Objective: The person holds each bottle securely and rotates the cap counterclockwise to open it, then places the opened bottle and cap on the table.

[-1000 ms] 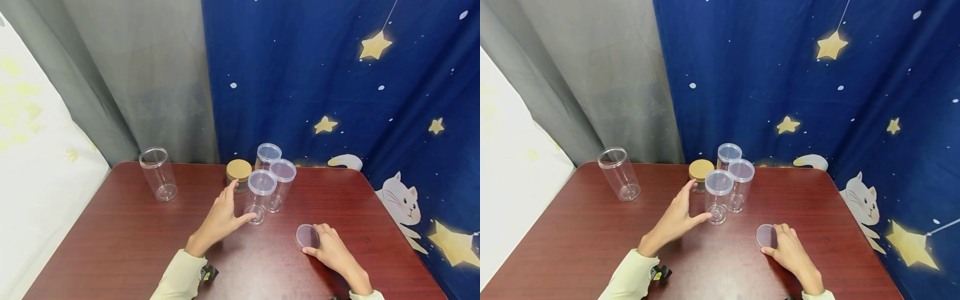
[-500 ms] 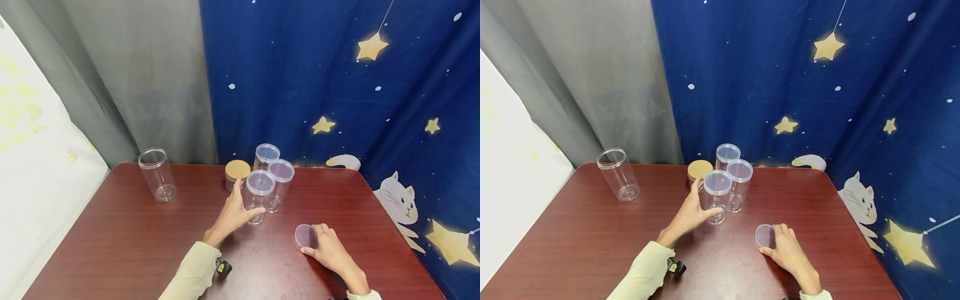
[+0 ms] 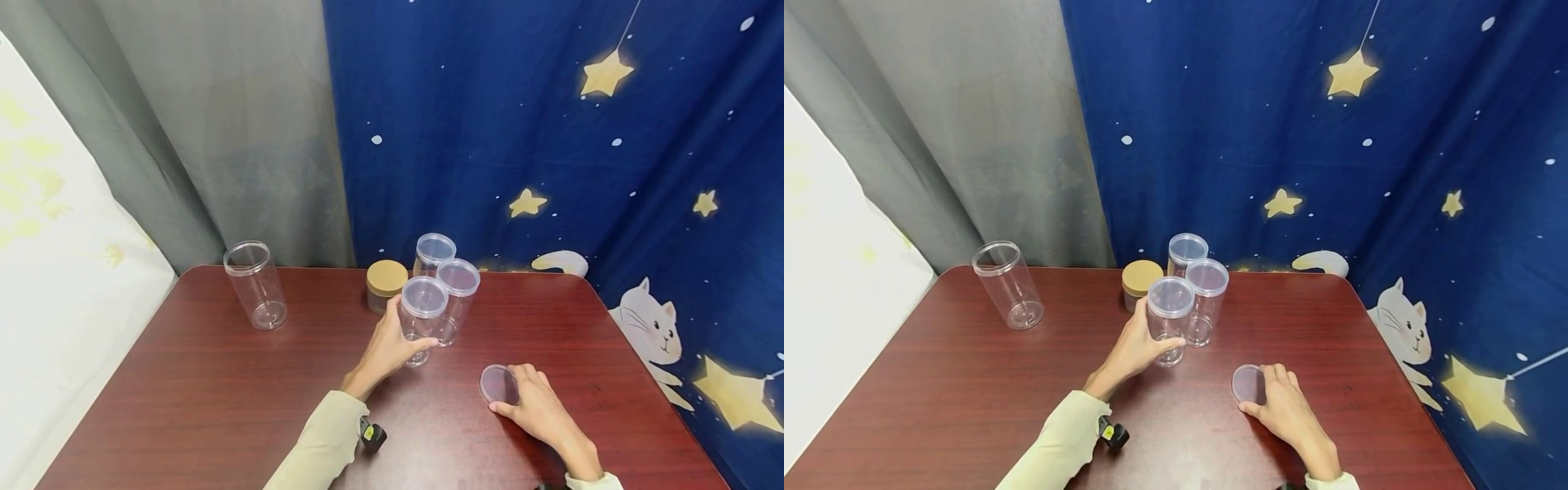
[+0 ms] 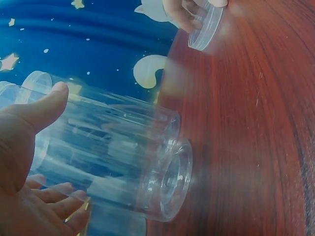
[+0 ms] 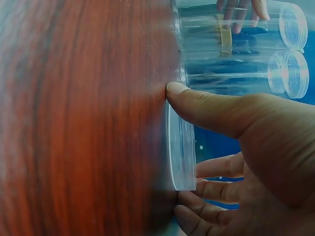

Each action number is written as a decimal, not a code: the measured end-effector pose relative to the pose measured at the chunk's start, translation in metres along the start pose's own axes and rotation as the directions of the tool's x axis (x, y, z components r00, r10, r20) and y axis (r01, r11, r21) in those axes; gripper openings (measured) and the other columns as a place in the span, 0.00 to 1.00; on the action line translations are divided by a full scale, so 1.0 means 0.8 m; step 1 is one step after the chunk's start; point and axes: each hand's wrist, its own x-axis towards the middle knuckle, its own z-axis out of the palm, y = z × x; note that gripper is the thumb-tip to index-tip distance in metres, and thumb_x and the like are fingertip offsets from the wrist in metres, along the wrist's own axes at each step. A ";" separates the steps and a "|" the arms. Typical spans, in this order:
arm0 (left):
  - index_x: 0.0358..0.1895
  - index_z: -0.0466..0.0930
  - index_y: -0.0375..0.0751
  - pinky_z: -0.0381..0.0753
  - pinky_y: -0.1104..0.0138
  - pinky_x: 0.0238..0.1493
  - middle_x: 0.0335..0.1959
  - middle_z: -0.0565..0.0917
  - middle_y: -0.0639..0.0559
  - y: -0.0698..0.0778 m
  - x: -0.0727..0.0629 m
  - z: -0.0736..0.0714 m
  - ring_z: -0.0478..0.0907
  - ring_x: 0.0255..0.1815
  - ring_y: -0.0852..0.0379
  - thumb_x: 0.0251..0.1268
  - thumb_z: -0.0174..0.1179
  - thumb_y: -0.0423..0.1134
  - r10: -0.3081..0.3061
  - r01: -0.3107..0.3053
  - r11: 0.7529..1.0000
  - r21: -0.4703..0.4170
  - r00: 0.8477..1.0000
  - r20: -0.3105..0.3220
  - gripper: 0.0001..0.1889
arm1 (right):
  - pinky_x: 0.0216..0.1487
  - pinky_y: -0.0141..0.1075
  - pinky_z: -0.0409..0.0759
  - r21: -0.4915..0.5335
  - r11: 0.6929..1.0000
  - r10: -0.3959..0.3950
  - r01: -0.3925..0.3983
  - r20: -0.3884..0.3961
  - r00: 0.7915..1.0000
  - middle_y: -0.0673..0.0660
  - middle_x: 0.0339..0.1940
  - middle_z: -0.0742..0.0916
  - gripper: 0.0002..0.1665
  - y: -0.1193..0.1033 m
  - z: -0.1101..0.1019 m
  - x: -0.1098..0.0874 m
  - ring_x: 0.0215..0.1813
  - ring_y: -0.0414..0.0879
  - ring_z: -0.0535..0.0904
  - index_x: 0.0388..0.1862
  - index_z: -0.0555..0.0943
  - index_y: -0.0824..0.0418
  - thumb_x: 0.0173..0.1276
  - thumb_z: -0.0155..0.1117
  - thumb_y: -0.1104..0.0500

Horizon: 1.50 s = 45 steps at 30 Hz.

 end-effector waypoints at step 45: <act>0.69 0.63 0.36 0.71 0.48 0.64 0.60 0.75 0.42 0.009 -0.023 -0.026 0.74 0.61 0.45 0.46 0.78 0.49 0.174 -0.166 0.966 0.197 0.985 -0.021 0.47 | 0.61 0.61 0.72 0.085 0.996 -0.025 0.026 -0.018 1.000 0.71 0.62 0.75 0.53 -0.005 -0.019 0.007 0.62 0.66 0.72 0.67 0.68 0.74 0.55 0.75 0.39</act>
